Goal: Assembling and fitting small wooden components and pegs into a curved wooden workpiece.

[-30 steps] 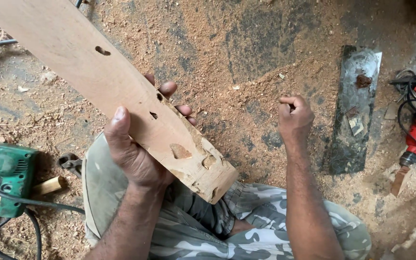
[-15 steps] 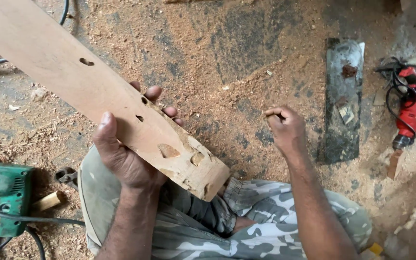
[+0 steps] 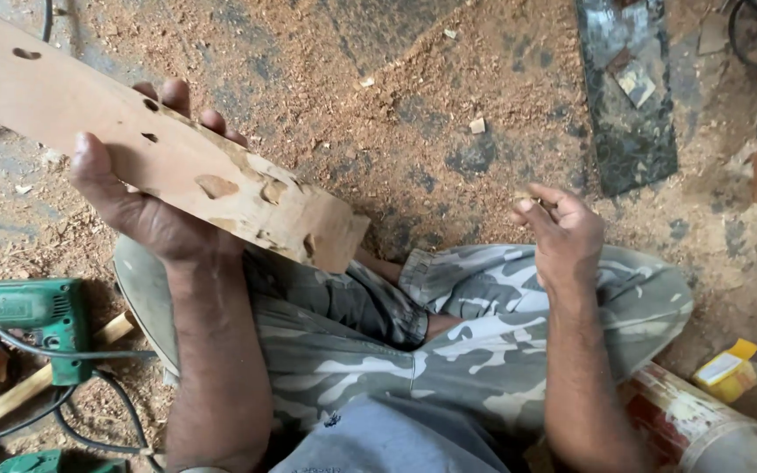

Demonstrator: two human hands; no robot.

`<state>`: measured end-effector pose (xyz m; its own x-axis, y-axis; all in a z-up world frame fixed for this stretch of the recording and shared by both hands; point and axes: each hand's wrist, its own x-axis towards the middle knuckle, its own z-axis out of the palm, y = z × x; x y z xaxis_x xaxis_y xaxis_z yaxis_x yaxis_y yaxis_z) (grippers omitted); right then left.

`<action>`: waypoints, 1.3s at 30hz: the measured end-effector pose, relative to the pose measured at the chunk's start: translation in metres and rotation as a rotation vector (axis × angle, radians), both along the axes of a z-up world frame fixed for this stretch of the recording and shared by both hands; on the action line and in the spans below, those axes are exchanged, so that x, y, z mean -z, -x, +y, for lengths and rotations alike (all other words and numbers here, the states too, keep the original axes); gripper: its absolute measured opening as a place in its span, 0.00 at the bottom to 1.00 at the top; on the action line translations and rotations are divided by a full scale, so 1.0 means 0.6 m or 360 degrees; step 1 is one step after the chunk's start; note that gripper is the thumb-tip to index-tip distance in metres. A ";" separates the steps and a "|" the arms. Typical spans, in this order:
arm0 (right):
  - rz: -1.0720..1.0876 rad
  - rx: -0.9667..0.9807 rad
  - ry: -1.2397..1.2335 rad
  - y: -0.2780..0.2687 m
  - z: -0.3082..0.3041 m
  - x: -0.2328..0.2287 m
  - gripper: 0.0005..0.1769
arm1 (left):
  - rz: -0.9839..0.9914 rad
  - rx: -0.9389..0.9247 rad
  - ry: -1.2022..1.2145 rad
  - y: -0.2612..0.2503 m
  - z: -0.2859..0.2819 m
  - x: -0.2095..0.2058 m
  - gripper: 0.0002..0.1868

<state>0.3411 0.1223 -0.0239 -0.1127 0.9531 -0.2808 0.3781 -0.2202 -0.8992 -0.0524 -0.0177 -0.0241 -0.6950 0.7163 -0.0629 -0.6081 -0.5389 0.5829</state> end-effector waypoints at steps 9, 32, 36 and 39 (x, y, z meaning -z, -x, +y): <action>-0.0234 -0.0380 0.0002 0.048 0.001 -0.014 0.13 | 0.0061 -0.0075 0.0049 0.021 -0.024 0.007 0.32; -0.0814 -0.1242 -0.0831 0.330 0.002 0.144 0.05 | -0.0231 0.0074 -0.0324 -0.016 -0.007 -0.034 0.44; -0.0600 -0.0833 -0.0321 0.334 0.014 0.054 0.06 | -0.0289 0.0125 -0.0356 -0.017 -0.006 -0.036 0.47; -0.0386 -0.0734 -0.0318 0.318 0.020 -0.007 0.10 | -0.0243 0.0117 -0.0308 -0.023 -0.003 -0.044 0.46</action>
<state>0.1503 0.1344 -0.0195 -0.4854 0.8578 -0.1692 0.5961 0.1831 -0.7817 -0.0385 -0.0194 0.0025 -0.6338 0.7733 -0.0198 -0.7228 -0.5829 0.3713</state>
